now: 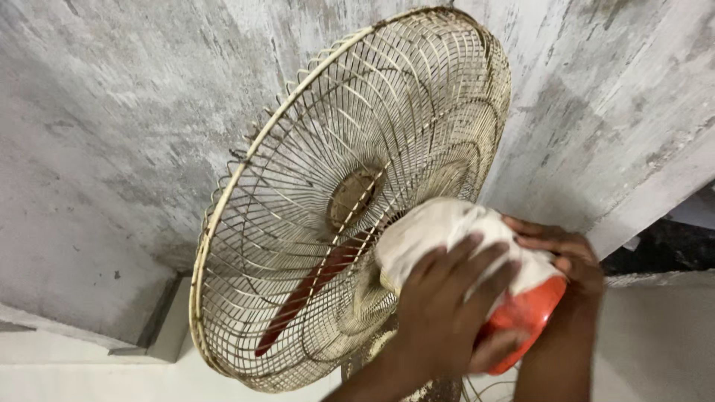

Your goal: The person wipes the metal cage, motor housing, and stand of a standing fan using a white cloth. They systematically clean the front and back of the cage, the red and cream-colored motor housing, and the black stand pole, moving around the fan to reach different sections.

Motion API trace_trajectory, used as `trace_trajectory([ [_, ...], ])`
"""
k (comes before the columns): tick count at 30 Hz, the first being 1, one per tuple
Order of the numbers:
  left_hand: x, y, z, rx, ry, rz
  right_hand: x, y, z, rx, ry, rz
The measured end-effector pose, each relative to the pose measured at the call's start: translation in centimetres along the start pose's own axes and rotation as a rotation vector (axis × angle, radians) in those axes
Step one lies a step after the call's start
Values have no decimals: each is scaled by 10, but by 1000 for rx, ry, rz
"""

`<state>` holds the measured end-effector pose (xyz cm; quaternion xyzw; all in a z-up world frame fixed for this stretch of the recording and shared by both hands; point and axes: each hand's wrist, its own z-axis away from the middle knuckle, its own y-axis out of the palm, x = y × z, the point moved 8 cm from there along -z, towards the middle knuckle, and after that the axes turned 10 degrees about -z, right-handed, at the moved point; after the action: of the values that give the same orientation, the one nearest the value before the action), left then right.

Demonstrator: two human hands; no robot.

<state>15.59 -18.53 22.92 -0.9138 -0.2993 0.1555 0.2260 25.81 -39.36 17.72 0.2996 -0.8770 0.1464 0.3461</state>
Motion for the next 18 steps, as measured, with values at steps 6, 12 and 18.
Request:
trace_trajectory([
  [6,-21,46,94,-147,-15,-68,80,85,-39,384,105,718],
  [12,-20,22,66,-14,77,74,95,90,-8,-186,-110,646],
  [18,-20,-6,9,123,24,-8,35,86,86,-644,-332,842],
])
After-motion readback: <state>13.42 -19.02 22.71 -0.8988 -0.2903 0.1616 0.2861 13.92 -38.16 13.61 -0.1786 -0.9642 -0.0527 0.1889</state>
